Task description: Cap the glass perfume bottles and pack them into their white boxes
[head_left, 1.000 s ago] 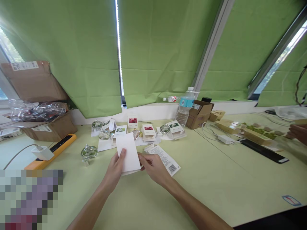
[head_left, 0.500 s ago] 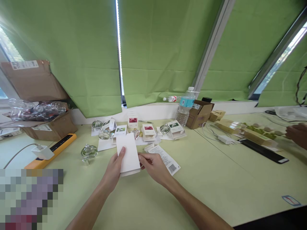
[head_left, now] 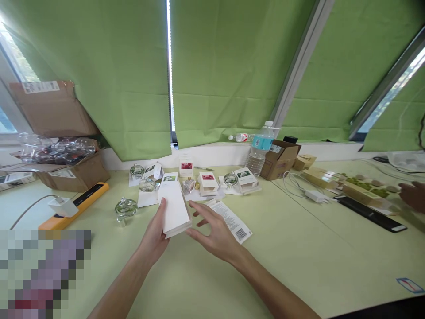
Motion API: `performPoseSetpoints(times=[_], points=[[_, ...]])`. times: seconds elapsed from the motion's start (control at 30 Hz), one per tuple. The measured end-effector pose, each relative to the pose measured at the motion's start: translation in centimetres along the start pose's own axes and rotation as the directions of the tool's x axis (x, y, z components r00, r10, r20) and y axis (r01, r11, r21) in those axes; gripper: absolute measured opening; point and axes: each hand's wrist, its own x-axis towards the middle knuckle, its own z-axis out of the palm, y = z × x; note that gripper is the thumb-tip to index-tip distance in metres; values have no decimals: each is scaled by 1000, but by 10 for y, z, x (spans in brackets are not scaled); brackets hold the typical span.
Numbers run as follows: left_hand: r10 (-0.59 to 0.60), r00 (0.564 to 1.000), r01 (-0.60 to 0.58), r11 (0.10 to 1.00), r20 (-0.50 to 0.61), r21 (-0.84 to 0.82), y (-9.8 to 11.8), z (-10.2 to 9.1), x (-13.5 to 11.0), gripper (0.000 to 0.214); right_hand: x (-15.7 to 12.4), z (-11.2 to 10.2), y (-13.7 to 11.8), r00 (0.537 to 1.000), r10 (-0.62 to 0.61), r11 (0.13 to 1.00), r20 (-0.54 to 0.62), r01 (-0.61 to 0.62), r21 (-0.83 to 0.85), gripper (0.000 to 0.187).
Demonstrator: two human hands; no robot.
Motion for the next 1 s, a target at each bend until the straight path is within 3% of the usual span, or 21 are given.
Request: performPoseSetpoints(times=[0.13, 0.33, 0.73, 0.9, 1.0], points=[[9, 999, -8, 1000, 34, -30, -2, -2, 1, 60, -2, 3, 2, 995, -78, 993, 60, 83, -83, 70], [29, 992, -27, 999, 120, -22, -5, -3, 1, 58, -3, 8, 7, 993, -117, 984, -7, 115, -138, 56], [27, 981, -39, 998, 190, 59, -7, -1, -1, 45, 0, 12, 18, 983, -128, 984, -132, 108, -143, 36], [26, 965, -45, 997, 262, 70, -4, -1, -3, 39, 1, 11, 21, 990, -95, 989, -107, 81, -125, 35], [30, 969, -52, 995, 246, 86, -2, 0, -4, 38, 0, 9, 20, 994, -74, 987, -85, 61, -147, 37]])
